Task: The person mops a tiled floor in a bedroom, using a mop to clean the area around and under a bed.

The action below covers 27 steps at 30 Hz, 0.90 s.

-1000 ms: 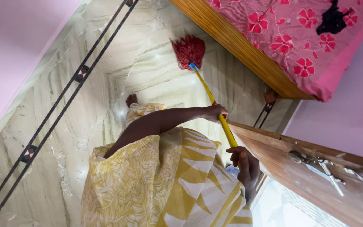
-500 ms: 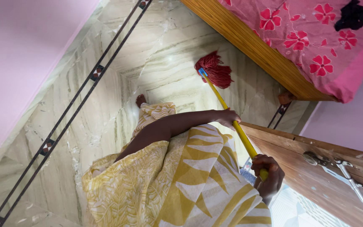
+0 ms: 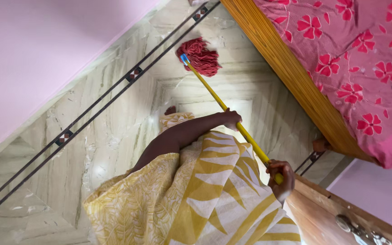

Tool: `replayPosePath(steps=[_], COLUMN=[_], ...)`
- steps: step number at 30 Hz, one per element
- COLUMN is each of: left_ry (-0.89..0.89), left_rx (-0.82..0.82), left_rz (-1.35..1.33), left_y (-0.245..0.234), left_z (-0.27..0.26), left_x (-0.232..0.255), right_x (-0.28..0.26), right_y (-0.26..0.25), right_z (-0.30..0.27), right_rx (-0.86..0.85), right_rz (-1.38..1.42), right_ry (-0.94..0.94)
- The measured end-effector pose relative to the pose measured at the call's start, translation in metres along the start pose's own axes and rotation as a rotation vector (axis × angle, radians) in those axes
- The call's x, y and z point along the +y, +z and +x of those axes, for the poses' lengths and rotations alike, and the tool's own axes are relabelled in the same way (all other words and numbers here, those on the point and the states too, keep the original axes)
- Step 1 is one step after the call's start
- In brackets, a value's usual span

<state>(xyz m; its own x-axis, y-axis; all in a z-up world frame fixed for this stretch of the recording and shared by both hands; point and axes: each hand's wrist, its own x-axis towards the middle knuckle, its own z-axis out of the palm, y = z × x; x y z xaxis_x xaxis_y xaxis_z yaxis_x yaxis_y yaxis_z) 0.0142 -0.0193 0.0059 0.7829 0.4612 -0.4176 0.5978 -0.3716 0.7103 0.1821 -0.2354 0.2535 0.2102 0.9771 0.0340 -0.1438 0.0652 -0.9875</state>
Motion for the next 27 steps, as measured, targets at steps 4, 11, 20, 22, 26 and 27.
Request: replayPosePath(steps=[4, 11, 20, 22, 26, 27], left_ry=[-0.007, -0.147, -0.085, -0.023, 0.026, 0.055], left_rx=[0.366, 0.67, 0.743, 0.7, 0.609, 0.597], left_rz=[-0.038, 0.029, -0.073, -0.119, -0.141, -0.154], left_y=[-0.052, -0.131, -0.121, -0.103, -0.082, -0.078], left_z=[-0.045, -0.099, -0.076, -0.068, -0.031, -0.02], left_x=[-0.083, -0.199, -0.178, -0.159, -0.108, -0.094], right_x=[0.032, 0.081, 0.062, 0.055, 0.025, 0.015], right_y=[0.073, 0.187, 0.163, 0.143, 0.103, 0.095], right_z=[0.069, 0.173, 0.168, 0.148, 0.12, 0.112], right_rx=[-0.098, -0.398, -0.468, -0.437, -0.355, -0.329], right_rz=[-0.044, -0.066, -0.028, -0.026, -0.123, -0.193], right_ry=[0.143, 0.08, 0.061, 0.049, 0.084, 0.093])
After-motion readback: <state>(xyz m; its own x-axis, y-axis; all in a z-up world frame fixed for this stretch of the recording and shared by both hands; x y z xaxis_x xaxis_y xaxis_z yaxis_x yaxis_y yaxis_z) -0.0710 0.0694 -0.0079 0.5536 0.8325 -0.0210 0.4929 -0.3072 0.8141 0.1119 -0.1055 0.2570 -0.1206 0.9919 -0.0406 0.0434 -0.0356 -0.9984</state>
